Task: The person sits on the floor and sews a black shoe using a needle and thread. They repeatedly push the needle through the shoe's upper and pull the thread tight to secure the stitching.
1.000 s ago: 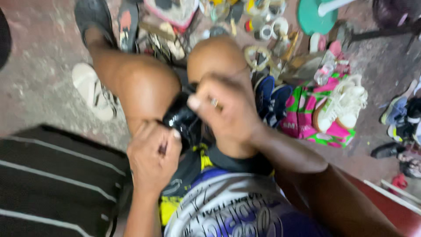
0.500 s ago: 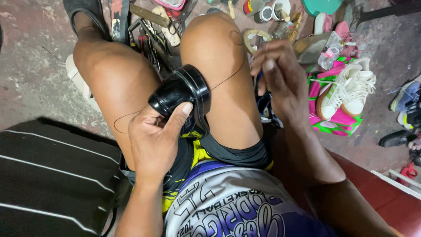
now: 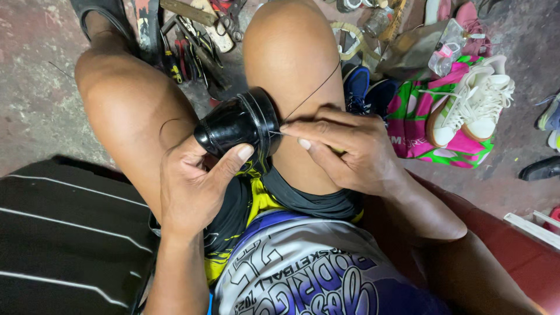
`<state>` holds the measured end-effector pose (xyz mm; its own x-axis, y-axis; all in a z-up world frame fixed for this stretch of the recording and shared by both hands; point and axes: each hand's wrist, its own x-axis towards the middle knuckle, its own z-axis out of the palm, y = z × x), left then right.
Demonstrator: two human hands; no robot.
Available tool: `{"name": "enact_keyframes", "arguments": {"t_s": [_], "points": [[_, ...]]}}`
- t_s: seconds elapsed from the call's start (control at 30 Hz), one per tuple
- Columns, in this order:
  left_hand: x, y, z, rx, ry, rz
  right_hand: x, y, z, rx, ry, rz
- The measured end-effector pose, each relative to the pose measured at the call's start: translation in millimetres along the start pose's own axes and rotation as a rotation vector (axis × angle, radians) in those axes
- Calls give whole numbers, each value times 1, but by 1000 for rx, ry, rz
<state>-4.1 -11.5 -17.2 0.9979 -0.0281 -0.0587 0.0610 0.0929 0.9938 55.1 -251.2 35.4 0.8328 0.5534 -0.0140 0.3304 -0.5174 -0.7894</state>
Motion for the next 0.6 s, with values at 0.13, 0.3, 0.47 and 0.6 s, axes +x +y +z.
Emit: {"name": "enact_keyframes", "arguments": {"t_s": [0.13,0.3,0.47,0.6], "points": [[-7,-2,-4,-27,9,-123,1,0,0,-21,-7,-13],[-7,0,-3,-83,-10,-191,3,-2,-4,-101,-4,-68],[-3,8,1,51,6,-199,9,-12,-10,-297,-95,-82],[2,17,6,113,40,-241,16,-28,-20,-387,-150,-80]]}}
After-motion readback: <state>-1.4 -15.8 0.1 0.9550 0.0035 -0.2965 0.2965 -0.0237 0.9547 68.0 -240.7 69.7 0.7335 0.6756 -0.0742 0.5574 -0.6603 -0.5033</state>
